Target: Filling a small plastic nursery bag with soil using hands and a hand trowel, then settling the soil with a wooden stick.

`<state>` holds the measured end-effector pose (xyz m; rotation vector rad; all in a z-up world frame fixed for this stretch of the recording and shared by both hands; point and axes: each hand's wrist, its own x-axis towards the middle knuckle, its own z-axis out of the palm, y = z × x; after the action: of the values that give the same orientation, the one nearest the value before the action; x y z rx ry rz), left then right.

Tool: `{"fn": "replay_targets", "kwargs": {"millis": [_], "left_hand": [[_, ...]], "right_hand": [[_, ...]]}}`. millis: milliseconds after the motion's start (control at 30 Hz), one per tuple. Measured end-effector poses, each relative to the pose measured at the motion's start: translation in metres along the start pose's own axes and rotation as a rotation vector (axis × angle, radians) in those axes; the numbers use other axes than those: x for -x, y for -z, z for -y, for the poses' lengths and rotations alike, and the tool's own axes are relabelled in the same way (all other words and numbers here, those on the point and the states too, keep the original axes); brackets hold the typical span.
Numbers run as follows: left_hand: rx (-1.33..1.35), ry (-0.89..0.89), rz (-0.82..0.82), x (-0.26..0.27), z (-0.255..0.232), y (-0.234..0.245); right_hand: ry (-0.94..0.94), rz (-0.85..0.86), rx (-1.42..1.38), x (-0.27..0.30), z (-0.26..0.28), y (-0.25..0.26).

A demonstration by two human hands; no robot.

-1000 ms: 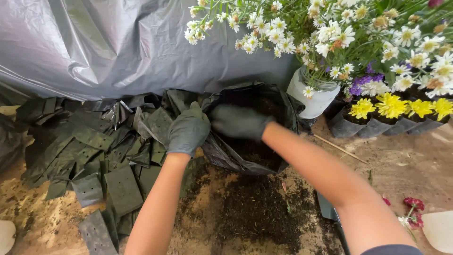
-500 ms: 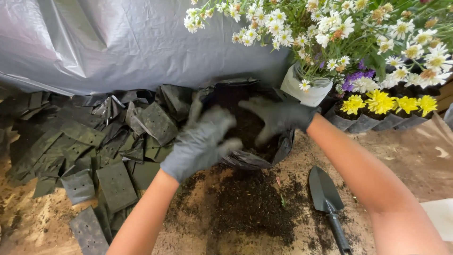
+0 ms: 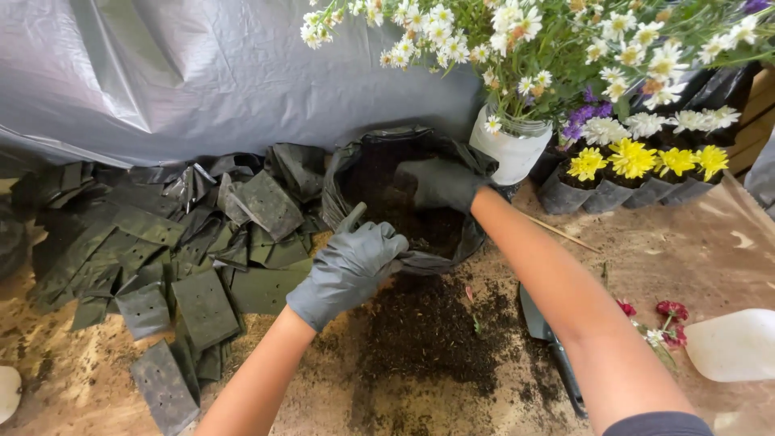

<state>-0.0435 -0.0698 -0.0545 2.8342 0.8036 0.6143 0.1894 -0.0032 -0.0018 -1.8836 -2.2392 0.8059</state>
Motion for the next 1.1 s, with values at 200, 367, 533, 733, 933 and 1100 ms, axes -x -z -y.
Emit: {"fn": "replay_targets", "kwargs": {"millis": [200,367,533,733,933,1100], "left_hand": [[0.366,0.055,-0.213,0.014,-0.036,0.022],[-0.214,-0.097,-0.249,0.013,-0.028,-0.024],[-0.256,-0.115,-0.359,0.016,-0.037,-0.031],[-0.359,-0.185,-0.408,0.013,-0.035,-0.053],[-0.254,-0.143,-0.443,0.018,-0.046,-0.032],[-0.27,-0.134,-0.449,0.016,-0.059,-0.012]], "right_hand": [[-0.11,-0.088,-0.294,0.024,0.011,0.018],[-0.076,-0.107,0.008,0.035,-0.032,0.021],[-0.086,-0.071,0.516,0.028,-0.043,0.007],[-0.211,0.006,0.322,0.077,0.061,-0.005],[-0.18,0.045,0.707,0.014,-0.033,-0.041],[0.117,-0.102,0.587,0.002,-0.077,-0.054]]}}
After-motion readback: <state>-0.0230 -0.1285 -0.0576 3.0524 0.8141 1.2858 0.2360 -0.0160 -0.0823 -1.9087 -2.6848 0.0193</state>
